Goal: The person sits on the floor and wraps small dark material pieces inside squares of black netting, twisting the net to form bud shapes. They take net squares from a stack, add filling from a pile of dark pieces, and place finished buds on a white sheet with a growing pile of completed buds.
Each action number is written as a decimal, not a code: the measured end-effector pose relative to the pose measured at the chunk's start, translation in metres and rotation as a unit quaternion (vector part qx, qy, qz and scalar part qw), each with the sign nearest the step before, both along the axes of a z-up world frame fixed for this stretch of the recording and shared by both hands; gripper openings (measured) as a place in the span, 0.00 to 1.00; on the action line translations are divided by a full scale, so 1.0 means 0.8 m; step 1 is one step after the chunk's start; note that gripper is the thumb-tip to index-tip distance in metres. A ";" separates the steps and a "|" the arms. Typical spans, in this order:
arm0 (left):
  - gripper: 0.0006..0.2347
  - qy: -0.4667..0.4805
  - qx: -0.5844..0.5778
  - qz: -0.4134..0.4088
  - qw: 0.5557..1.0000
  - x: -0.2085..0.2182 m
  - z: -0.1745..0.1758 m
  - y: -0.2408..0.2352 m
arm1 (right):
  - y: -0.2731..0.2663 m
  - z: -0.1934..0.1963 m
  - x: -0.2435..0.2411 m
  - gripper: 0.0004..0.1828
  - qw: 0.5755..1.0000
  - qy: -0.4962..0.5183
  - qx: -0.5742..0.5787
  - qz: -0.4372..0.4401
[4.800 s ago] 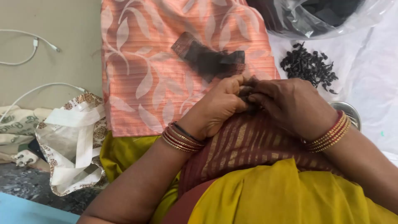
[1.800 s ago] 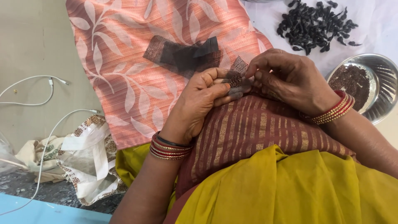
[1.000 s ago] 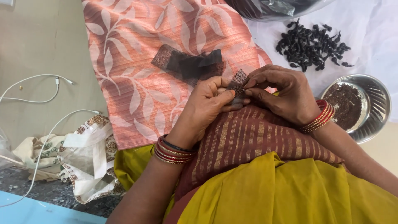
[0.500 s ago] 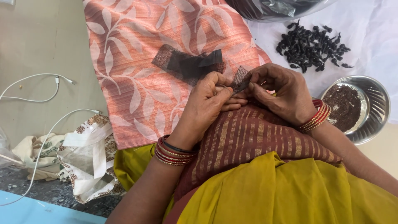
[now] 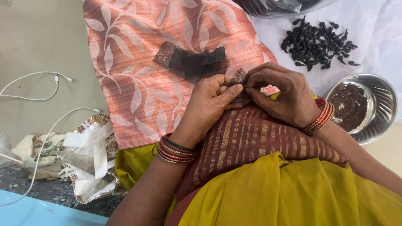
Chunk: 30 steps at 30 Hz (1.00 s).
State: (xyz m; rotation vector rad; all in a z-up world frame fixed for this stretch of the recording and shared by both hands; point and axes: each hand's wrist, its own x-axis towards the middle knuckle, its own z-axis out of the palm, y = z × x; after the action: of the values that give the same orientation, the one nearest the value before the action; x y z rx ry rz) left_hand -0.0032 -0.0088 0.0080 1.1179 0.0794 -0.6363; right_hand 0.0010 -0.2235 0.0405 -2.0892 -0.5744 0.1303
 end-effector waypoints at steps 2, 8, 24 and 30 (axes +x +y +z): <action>0.08 0.006 -0.001 0.000 1.000 0.000 0.005 0.002 | 0.002 0.002 0.000 0.10 1.000 -0.013 -0.012 0.000; 0.07 0.024 -0.034 0.002 0.999 0.003 0.011 0.006 | -0.001 0.000 -0.006 0.10 0.996 0.046 0.074 0.003; 0.06 -0.005 -0.002 -0.039 0.999 0.003 0.003 0.009 | -0.006 -0.023 -0.005 0.22 0.936 0.264 0.230 -0.026; 0.07 -0.024 -0.020 -0.058 0.998 0.005 0.003 0.008 | -0.007 -0.026 -0.002 0.15 0.951 0.225 0.213 -0.011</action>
State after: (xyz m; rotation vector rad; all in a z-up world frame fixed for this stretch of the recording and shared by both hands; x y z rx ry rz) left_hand 0.0010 -0.0021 0.0103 1.1047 -0.0408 -0.7115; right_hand -0.0003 -0.2294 0.0199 -1.5734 -0.2681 0.4197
